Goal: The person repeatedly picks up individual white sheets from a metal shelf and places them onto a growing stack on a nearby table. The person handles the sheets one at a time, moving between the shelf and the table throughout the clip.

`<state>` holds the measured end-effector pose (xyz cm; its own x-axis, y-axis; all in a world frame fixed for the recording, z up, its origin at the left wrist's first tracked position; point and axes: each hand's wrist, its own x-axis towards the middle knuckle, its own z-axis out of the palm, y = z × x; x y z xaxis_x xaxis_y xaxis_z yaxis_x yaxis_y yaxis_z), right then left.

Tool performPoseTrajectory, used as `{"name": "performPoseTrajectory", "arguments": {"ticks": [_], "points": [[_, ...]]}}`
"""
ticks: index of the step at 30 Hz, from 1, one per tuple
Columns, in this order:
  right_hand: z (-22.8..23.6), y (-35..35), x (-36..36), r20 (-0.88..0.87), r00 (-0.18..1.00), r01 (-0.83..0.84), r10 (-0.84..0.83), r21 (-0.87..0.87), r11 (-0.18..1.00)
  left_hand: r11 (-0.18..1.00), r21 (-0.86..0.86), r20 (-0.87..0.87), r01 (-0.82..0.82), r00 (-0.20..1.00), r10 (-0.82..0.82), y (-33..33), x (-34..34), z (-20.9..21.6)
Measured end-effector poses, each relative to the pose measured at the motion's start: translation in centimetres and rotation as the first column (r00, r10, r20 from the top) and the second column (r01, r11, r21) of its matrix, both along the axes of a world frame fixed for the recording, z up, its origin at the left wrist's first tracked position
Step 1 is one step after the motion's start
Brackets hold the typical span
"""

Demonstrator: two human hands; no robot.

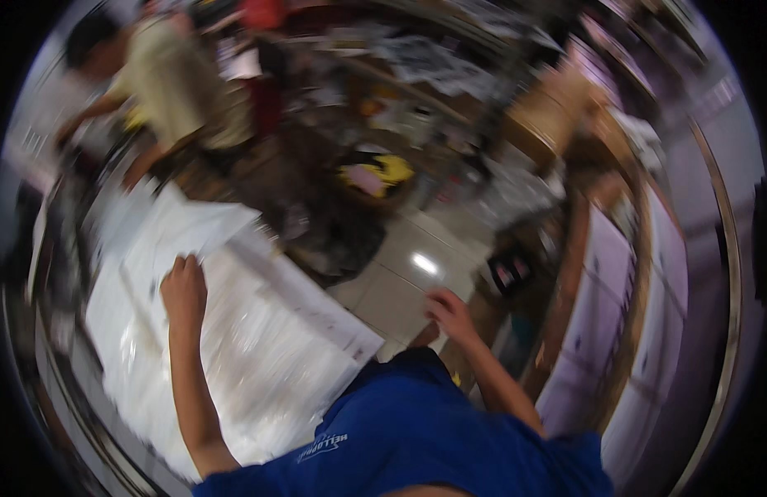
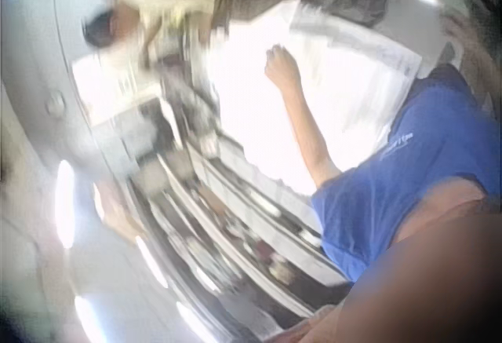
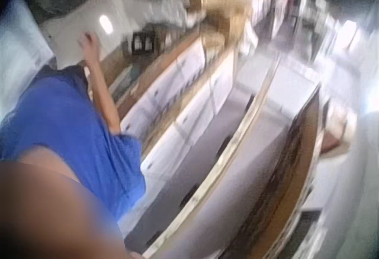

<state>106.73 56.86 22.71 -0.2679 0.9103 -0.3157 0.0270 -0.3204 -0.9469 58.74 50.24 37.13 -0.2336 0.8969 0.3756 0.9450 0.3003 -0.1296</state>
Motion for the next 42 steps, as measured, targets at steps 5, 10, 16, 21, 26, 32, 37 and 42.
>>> {"name": "performPoseTrajectory", "arguments": {"ticks": [5,10,16,21,26,32,37,42], "points": [[12.6,2.4,-10.0,-0.298,0.795,-0.478,0.529,0.231,0.848,0.989,-0.134,0.093,0.057,0.995,-0.045,4.0,14.7,2.7],[11.3,4.1,-9.3,-0.088,0.949,-0.251,0.302,0.364,0.897,0.896,-0.294,0.28,0.334,0.926,-0.253,5.5,25.7,1.3],[7.7,2.4,4.9,0.078,0.993,0.064,-0.087,0.265,0.962,0.627,-0.129,0.656,0.769,0.54,-0.528,4.0,34.6,-1.3],[4.9,0.7,20.5,0.333,0.801,0.386,-0.497,0.347,0.855,0.516,-0.059,0.841,0.855,0.321,-0.435,4.3,37.9,-3.4],[3.4,-0.7,36.5,0.498,0.468,0.681,-0.73,0.324,0.657,0.531,-0.25,0.874,0.81,0.425,-0.236,4.7,39.5,-7.2],[-11.7,-9.6,63.1,0.711,-0.109,0.578,-0.694,0.614,0.538,0.421,-0.436,0.857,0.795,0.51,-0.076,3.8,41.4,-15.4],[-11.2,-7.7,70.3,0.839,-0.181,0.687,-0.513,0.481,0.545,0.382,-0.537,0.803,0.752,0.595,-0.041,2.0,43.5,-22.0],[-11.5,-8.3,76.3,0.836,-0.394,0.713,-0.382,0.54,0.447,0.378,-0.482,0.856,0.791,0.517,0.011,2.5,45.5,-24.9]]}}
